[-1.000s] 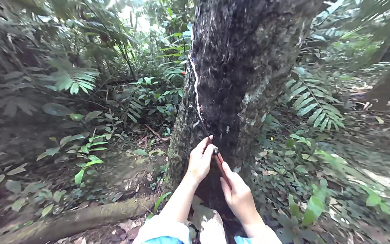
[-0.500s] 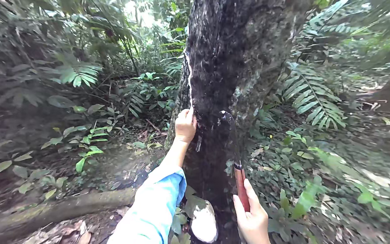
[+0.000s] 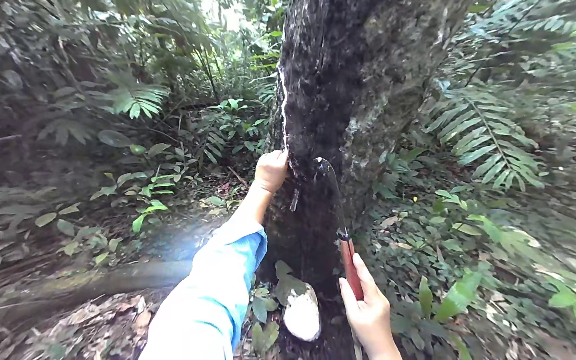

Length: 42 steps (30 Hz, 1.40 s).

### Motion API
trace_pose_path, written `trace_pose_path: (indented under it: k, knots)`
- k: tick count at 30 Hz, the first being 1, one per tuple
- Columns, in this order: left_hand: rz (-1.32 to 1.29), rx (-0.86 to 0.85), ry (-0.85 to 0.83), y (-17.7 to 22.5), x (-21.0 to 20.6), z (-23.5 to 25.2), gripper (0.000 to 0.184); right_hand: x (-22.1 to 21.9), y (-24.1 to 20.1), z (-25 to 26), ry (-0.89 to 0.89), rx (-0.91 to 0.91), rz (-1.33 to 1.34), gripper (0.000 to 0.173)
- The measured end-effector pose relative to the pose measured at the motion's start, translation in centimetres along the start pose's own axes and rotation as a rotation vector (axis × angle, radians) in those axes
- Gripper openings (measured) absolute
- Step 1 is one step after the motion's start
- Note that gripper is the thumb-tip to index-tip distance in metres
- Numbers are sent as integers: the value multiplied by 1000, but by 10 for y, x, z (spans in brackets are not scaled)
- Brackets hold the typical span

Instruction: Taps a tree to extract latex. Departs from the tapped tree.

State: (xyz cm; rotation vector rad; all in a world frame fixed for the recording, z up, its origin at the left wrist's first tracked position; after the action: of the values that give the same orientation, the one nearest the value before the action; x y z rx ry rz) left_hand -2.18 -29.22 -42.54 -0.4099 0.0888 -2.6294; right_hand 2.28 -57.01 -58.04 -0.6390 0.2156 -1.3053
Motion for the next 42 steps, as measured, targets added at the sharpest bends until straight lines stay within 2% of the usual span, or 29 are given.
trace_pose_path:
  k: [3,6,9,13,17,25,27,31,34,36,38,39,41,42]
  knots:
    - [30,-61,69,1,2,4,11,0,-2,-3,4,-13,6,51]
    - [43,-21,55,0,-1,7,11,1,-2,-9,20,-32,-2,51]
    - [15,41,-37,2,-7,-2,14,0,-1,-12,-2,-51,-49,51]
    - [-32,-33,-145,20,-9,-21,9,0,-2,-7,-41,-56,-119,51]
    - [-98,-28,-402,38,-11,-39,12,-3,-4,-4,-59,-62,-127,51]
    - [-205,-47,-563,80,8,-62,17,-7,-5,-6,-51,-101,-115,53]
    - [-251,-36,-698,92,7,-81,20,-8,-5,-7,-66,-103,-93,54]
    - [-322,86,-1252,101,-5,-149,31,-17,-9,-3,-167,-115,-18,55]
    - [-238,162,-1565,86,-7,-205,29,-23,-10,6,-228,-130,-19,55]
    - [-105,239,-1690,61,-4,-217,29,-21,-11,11,-226,-139,-22,55]
    - [-79,379,-1588,32,2,-190,30,-16,-11,14,-184,-139,-15,55]
    - [-113,451,-1437,19,6,-165,31,-13,-11,14,-158,-136,-4,55]
    - [-225,527,-964,-1,16,-109,32,-8,-10,11,-121,-151,19,56]
    - [-269,513,-703,-8,20,-87,29,-7,-10,9,-106,-160,26,56]
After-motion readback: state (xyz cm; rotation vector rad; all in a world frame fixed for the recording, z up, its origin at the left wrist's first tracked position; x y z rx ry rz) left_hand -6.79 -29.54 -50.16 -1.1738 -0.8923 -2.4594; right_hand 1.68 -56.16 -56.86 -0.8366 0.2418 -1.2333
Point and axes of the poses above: each hand's wrist, its own z-axis towards the middle knuckle, its own x-axis out of the back of the hand, y = z × x, the point moved 8 cm from there along z, towards the middle knuckle, and after that the axes turned 4 degrees about y, right-handed, at the moved point
